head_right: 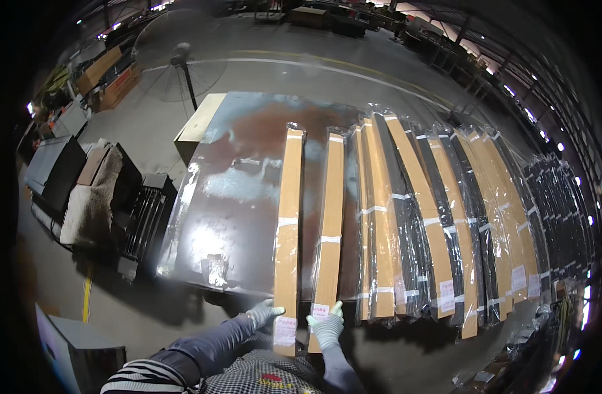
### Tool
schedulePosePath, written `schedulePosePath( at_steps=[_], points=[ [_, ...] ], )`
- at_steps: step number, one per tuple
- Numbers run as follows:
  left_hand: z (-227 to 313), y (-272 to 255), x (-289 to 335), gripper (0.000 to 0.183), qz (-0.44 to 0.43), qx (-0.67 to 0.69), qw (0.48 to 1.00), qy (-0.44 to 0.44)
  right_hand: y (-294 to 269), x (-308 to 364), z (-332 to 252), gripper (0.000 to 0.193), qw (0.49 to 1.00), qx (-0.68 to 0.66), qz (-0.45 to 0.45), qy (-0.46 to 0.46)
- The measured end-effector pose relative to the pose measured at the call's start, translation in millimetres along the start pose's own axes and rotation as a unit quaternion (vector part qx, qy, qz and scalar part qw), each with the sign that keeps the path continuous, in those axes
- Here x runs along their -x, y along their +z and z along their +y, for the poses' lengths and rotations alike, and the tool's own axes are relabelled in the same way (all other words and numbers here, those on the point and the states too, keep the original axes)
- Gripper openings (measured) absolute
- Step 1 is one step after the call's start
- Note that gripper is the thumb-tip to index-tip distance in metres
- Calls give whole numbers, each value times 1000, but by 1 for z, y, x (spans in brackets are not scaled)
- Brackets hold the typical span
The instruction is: The recorder is lifting long, thin, cardboard-wrapped packages from a work table and stacking them onto a larger pile.
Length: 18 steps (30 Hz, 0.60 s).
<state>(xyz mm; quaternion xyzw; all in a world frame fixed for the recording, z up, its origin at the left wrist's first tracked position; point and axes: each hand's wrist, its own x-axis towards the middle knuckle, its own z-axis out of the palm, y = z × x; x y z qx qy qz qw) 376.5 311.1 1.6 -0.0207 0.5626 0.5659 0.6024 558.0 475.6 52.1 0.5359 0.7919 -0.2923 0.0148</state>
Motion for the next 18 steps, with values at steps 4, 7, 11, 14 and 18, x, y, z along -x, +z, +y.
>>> schedulePosePath(
  at_steps=[4, 7, 11, 14, 18],
  points=[
    [52, 42, 28, 57, -18, -107, 994, -29, 6, -18, -45, 130, 993, 113, -6, 24],
    [-13, 6, -28, 49, -130, -251, 959, 24, 17, -42, 4, 133, 981, 154, -42, -108],
    [-9, 8, 2, 60, -120, 23, 992, 8, -8, -25, 5, 133, 970, 142, -110, -166],
    [3, -12, 20, 60, 33, 139, 987, 78, -6, -5, -34, 132, 944, 167, -166, -232],
    [-15, -60, 48, 44, 129, 206, 946, 213, 18, -11, -81, 126, 893, 187, -232, -338]
  ],
)
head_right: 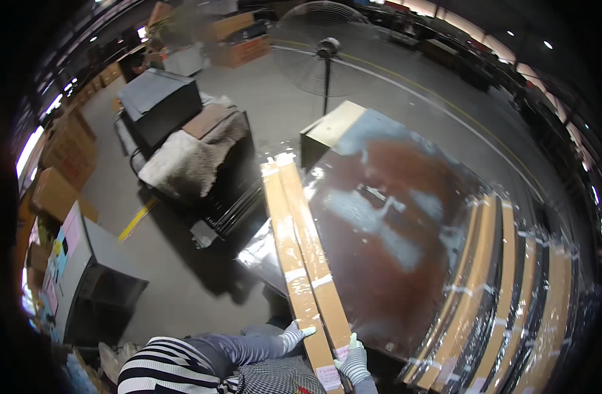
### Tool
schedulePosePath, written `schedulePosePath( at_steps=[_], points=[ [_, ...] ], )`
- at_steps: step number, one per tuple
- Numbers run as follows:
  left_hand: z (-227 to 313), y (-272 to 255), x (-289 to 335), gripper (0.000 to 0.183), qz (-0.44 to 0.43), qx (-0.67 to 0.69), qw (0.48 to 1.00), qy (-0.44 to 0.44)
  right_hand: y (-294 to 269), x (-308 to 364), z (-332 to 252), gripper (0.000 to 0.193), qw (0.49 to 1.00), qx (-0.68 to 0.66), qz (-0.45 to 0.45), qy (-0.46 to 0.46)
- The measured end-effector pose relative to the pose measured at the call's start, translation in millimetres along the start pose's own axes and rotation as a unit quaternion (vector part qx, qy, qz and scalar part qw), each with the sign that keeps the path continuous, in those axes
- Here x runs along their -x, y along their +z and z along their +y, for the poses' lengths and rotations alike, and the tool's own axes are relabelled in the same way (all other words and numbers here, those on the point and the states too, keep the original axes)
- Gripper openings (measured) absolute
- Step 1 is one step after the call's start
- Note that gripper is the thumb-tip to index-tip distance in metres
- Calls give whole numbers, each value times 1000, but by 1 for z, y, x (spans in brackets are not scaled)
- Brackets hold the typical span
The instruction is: The recorder is lifting long, thin, cardboard-wrapped packages from a work table and stacking them onto a larger pile.
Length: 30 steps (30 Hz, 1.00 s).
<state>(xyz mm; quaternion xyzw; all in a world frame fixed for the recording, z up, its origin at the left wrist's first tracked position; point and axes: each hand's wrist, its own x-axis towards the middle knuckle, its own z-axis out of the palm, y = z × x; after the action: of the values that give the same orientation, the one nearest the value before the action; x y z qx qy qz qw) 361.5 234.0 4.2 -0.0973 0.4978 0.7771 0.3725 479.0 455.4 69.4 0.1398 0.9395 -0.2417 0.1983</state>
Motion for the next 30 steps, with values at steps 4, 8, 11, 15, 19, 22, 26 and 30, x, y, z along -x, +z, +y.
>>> schedulePosePath(
  at_steps=[4, 8, 11, 15, 19, 22, 26, 30],
  points=[
    [49, -42, 7, 53, 142, 30, 988, 59, -33, -53, -61, 120, 991, 58, -45, -112],
    [92, -95, -17, 61, 227, 40, 969, 85, -66, -112, -129, 118, 980, 87, -57, -170],
    [154, -108, -20, 57, 273, 94, 944, 161, -94, -138, -196, 114, 980, 83, -57, -173],
    [215, -112, -29, 54, 289, 241, 910, 175, -125, -161, -270, 109, 972, 142, -26, -183],
    [229, -149, -63, 50, 319, 241, 888, 226, -131, -192, -313, 108, 972, 164, -44, -163],
    [275, -148, -74, 47, 310, 291, 882, 203, -121, -227, -316, 106, 973, 144, -21, -177],
    [314, -171, -105, 29, 334, 248, 889, 193, -145, -271, -339, 70, 964, 83, 69, -243],
    [317, -237, -147, 41, 266, 110, 906, 309, -167, -287, -378, 16, 914, -138, 244, -295]
  ],
)
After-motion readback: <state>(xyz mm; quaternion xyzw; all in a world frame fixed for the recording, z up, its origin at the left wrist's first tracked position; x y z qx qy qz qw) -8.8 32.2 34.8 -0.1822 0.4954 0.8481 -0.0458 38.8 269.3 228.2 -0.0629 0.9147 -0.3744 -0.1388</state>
